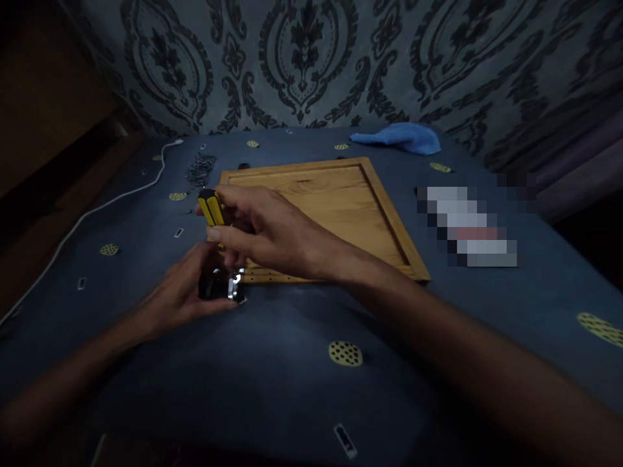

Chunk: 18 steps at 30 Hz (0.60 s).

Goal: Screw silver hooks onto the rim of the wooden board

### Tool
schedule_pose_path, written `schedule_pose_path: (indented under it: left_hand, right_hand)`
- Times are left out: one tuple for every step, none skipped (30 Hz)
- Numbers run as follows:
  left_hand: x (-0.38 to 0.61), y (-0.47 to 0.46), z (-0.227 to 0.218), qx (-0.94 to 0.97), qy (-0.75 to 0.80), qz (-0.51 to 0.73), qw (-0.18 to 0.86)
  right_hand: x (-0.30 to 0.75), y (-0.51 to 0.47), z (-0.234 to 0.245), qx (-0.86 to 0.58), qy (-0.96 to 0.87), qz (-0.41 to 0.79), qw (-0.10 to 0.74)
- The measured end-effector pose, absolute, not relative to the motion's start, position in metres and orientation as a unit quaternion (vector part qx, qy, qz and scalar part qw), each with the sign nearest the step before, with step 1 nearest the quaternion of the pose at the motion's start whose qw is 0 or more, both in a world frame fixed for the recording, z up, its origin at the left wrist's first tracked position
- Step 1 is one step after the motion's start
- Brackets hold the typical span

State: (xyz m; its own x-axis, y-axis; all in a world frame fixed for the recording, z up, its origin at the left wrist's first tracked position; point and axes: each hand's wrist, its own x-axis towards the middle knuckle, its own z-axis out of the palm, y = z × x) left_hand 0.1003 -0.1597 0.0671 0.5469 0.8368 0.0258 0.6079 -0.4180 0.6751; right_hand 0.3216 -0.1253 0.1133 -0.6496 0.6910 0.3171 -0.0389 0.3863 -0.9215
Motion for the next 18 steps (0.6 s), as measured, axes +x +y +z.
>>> schedule_pose_path:
  left_hand:
    - [0.1001, -0.1598, 0.0668, 0.821, 0.44, 0.183, 0.315]
    - [0.1001, -0.1599, 0.0665, 0.819, 0.441, 0.186, 0.316]
    - [0.1001, -0.16, 0.0665, 0.817, 0.442, 0.187, 0.318]
    - [0.1003, -0.1602, 0.0666, 0.816, 0.443, 0.188, 0.321]
    - [0.1006, -0.1604, 0.0669, 0.814, 0.444, 0.186, 0.324]
    - [0.1009, -0.1606, 0.0674, 0.813, 0.446, 0.184, 0.326]
    - [0.1013, -0.1608, 0.0679, 0.813, 0.447, 0.182, 0.325]
    - [0.1017, -0.1609, 0.0683, 0.814, 0.448, 0.181, 0.324]
    - [0.1019, -0.161, 0.0686, 0.815, 0.448, 0.181, 0.32]
    - [0.102, -0.161, 0.0686, 0.816, 0.448, 0.181, 0.317]
    - [0.1018, -0.161, 0.0683, 0.818, 0.447, 0.182, 0.313]
    - [0.1014, -0.1609, 0.0678, 0.819, 0.447, 0.184, 0.31]
    - [0.1009, -0.1609, 0.0671, 0.82, 0.445, 0.185, 0.309]
    - [0.1002, -0.1608, 0.0663, 0.821, 0.444, 0.186, 0.308]
    - [0.0995, -0.1607, 0.0655, 0.821, 0.443, 0.189, 0.306]
    - [0.0989, -0.1607, 0.0649, 0.821, 0.442, 0.191, 0.306]
    - [0.0984, -0.1607, 0.0645, 0.822, 0.441, 0.192, 0.306]
    - [0.0982, -0.1608, 0.0643, 0.821, 0.442, 0.189, 0.307]
  right_hand:
    - [0.3211, -0.1255, 0.1126, -0.216, -0.748, 0.509, 0.367]
    - [0.3204, -0.1258, 0.1115, -0.223, -0.744, 0.505, 0.377]
    - [0.3194, -0.1262, 0.11, -0.233, -0.739, 0.5, 0.387]
    - [0.3182, -0.1266, 0.1084, -0.245, -0.735, 0.494, 0.395]
    - [0.3171, -0.1271, 0.1068, -0.258, -0.731, 0.487, 0.401]
    - [0.3161, -0.1274, 0.1055, -0.269, -0.729, 0.482, 0.405]
    - [0.3155, -0.1277, 0.1047, -0.276, -0.727, 0.479, 0.406]
    - [0.3152, -0.1277, 0.1045, -0.279, -0.728, 0.476, 0.408]
    - [0.3154, -0.1275, 0.105, -0.277, -0.73, 0.472, 0.409]
    - [0.316, -0.1272, 0.1061, -0.273, -0.735, 0.469, 0.408]
    - [0.317, -0.1268, 0.1076, -0.264, -0.74, 0.469, 0.403]
    - [0.3182, -0.1264, 0.1093, -0.255, -0.745, 0.471, 0.396]
    - [0.3194, -0.126, 0.111, -0.246, -0.749, 0.478, 0.387]
    - [0.3204, -0.1257, 0.1124, -0.236, -0.751, 0.488, 0.377]
    - [0.3212, -0.1255, 0.1132, -0.23, -0.751, 0.499, 0.368]
    - [0.3215, -0.1254, 0.1135, -0.227, -0.749, 0.507, 0.362]
    - [0.3214, -0.1255, 0.113, -0.228, -0.746, 0.51, 0.362]
    - [0.3209, -0.1257, 0.1121, -0.233, -0.744, 0.507, 0.368]
